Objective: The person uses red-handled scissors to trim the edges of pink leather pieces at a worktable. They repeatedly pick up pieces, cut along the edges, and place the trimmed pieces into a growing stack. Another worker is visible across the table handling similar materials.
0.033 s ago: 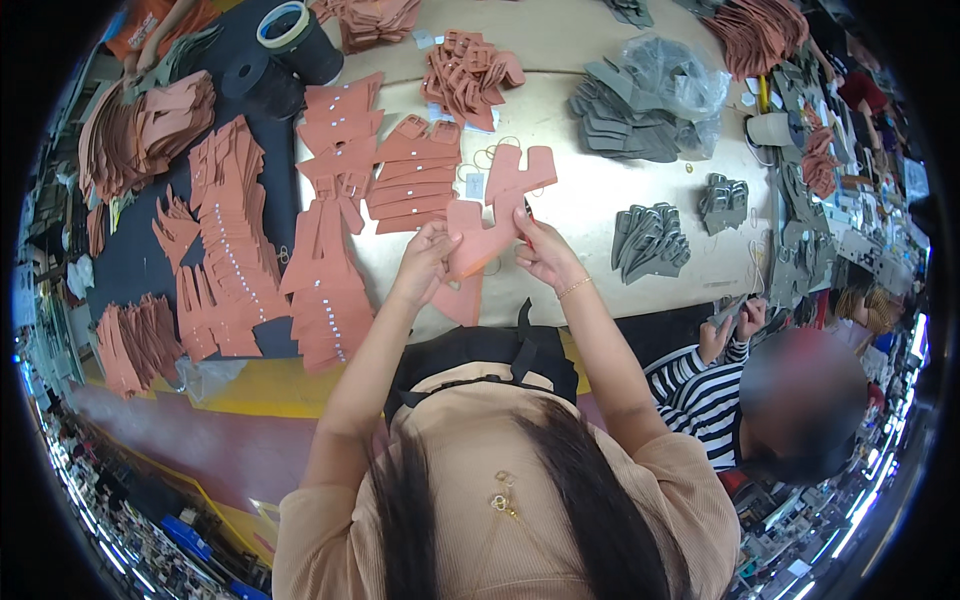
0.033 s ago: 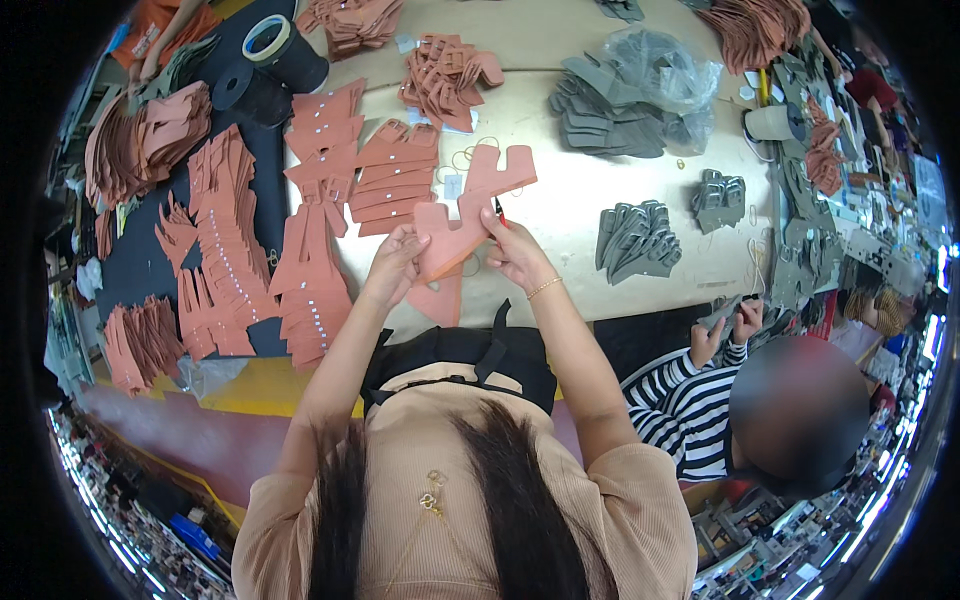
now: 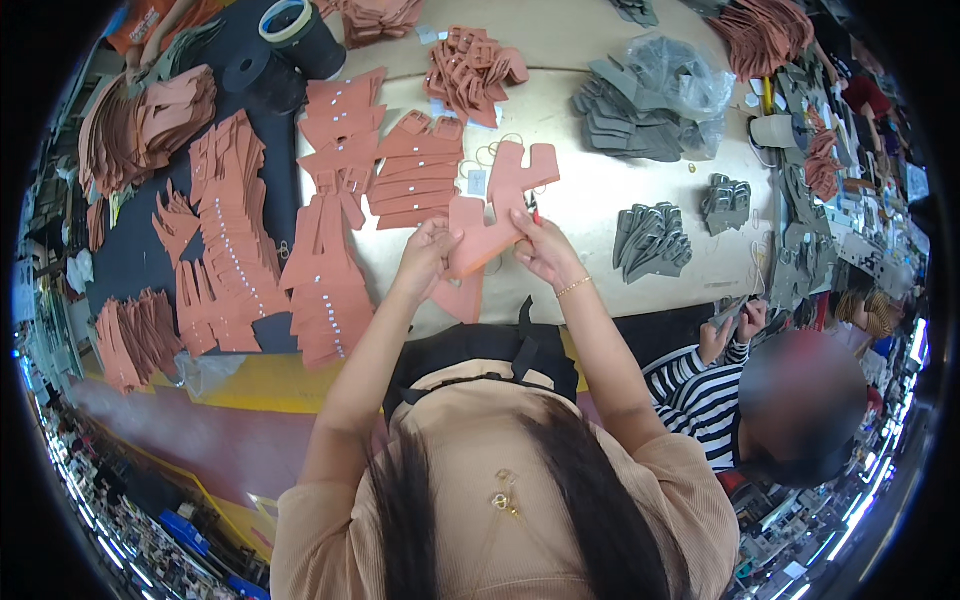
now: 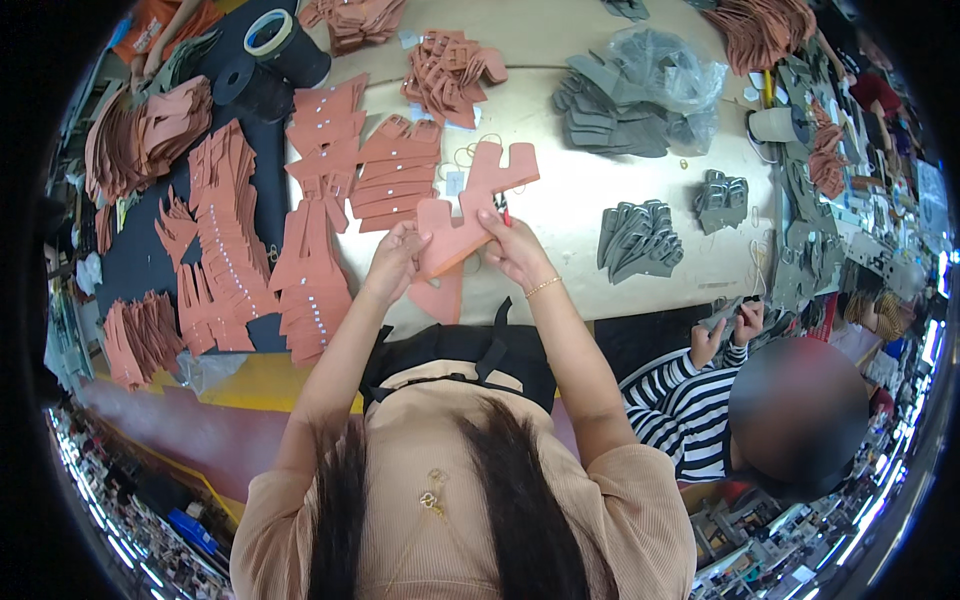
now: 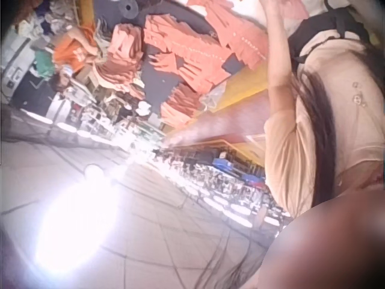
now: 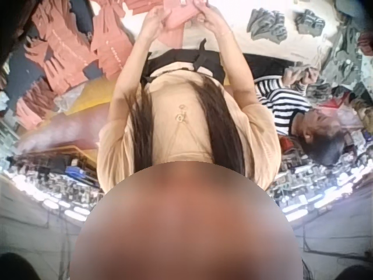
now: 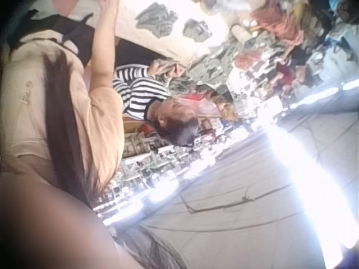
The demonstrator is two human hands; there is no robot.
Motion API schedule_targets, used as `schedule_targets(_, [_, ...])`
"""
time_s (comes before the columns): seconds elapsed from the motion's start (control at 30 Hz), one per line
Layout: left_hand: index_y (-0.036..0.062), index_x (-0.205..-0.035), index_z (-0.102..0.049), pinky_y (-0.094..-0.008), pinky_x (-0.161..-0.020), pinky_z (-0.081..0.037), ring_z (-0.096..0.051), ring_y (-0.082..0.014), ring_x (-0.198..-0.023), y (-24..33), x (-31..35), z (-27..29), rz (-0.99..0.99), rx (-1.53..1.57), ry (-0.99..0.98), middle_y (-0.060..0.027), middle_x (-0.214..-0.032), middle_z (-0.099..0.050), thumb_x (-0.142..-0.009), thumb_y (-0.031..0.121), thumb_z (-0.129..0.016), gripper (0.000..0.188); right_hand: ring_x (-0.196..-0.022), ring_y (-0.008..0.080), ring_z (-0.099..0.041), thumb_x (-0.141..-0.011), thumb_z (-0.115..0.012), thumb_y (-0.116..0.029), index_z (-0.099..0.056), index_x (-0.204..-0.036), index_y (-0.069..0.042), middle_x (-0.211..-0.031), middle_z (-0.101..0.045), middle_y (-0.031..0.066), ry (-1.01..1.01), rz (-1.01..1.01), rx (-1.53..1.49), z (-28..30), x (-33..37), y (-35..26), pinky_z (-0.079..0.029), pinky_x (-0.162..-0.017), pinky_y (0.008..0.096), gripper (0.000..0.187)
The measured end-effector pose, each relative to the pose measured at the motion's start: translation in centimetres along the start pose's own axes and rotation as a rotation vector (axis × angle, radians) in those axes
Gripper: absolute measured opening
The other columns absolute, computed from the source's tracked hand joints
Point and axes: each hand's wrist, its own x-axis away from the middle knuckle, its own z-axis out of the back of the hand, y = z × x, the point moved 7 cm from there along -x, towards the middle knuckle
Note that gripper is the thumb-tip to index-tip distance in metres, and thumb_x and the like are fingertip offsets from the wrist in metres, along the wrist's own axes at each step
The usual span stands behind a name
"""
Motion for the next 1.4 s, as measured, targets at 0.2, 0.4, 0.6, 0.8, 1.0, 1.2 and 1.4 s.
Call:
schedule_targets(0.2, [0.0027,-0.11,-0.055,-0.0347,-0.08,-0.05,-0.061,-0.0234,-0.095,0.4,-1.3,5.6,-0.12,-0.855,0.375,-0.0128,-0.104,-0.058,-0.08,0.02,-0.072,0.038,-0.045,0.0052,-0.032,-0.088,-0.068,-0.017,-0.053,-0.078,-0.011,-0.059,-0.04,-0.007,-0.005,0.211,-0.109,0.9,-2.5,-2.7,-0.029,-0.045,0.0233,0.018])
schedule_targets(0.4, [0.0012,-0.109,-0.053,-0.0427,-0.088,-0.046,-0.056,-0.0363,-0.099,-0.8,-0.5,5.5,-0.224,-1.393,0.474,-0.0193,-0.104,-0.054,-0.067,0.013,-0.076,0.049,-0.071,0.0223,-0.058,-0.094,-0.058,-0.037,-0.06,-0.106,0.002,-0.084,-0.062,0.0104,0.587,0.558,0.679,6.9,-2.0,-6.7,-0.046,-0.065,0.0324,0.04])
schedule_targets(0.6, [0.0021,-0.102,-0.05,-0.0403,-0.083,-0.049,-0.059,-0.0355,-0.094,-0.9,-0.8,5.1,-0.186,-1.261,0.502,-0.0189,-0.101,-0.058,-0.069,0.007,-0.074,0.041,-0.084,0.0311,-0.063,-0.097,-0.051,-0.03,-0.057,-0.113,0.001,-0.095,-0.064,0.0201,0.344,0.61,0.845,4.1,-0.4,-1.6,-0.048,-0.077,0.0373,0.036])
schedule_targets(0.8, [0.0002,-0.104,-0.051,-0.0328,-0.068,-0.053,-0.064,-0.0206,-0.08,-2.5,-2.1,5.9,0.111,-0.288,0.257,-0.0109,-0.09,-0.063,-0.078,0.004,-0.069,0.032,-0.074,0.0185,-0.06,-0.093,-0.06,-0.022,-0.054,-0.116,-0.003,-0.092,-0.066,0.0124,0.121,0.637,0.835,-0.4,2.2,1.5,-0.049,-0.07,0.0305,0.03])
schedule_targets(1.0, [-0.0005,-0.111,-0.054,-0.0348,-0.064,-0.054,-0.064,-0.0196,-0.084,-2.2,-1.0,6.0,0.077,-0.339,0.413,-0.0105,-0.095,-0.062,-0.081,0.004,-0.066,0.033,-0.067,0.0137,-0.055,-0.094,-0.06,-0.022,-0.054,-0.116,-0.003,-0.087,-0.063,0.0076,0.104,0.647,0.822,-0.5,3.5,0.3,-0.047,-0.064,0.028,0.03])
schedule_targets(1.2, [-0.0011,-0.113,-0.053,-0.033,-0.071,-0.054,-0.064,-0.0195,-0.085,-4.8,-2.1,1.5,0.323,-0.138,0.112,-0.0087,-0.102,-0.061,-0.082,0.003,-0.06,0.032,-0.07,0.017,-0.057,-0.092,-0.061,-0.021,-0.055,-0.114,-0.005,-0.082,-0.062,0.0104,0.161,0.532,0.737,1.1,4.2,0.0,-0.047,-0.066,0.0289,0.028])
schedule_targets(1.4, [-0.0029,-0.114,-0.049,-0.0348,-0.086,-0.053,-0.062,-0.0221,-0.101,0.8,1.1,-1.7,0.17,-0.016,-0.085,-0.014,-0.108,-0.06,-0.08,0.004,-0.058,0.036,-0.073,0.0145,-0.055,-0.087,-0.067,-0.018,-0.059,-0.115,-0.006,-0.096,-0.059,0.0065,0.192,0.749,0.681,0.1,7.3,-3.1,-0.047,-0.067,0.0261,0.031])
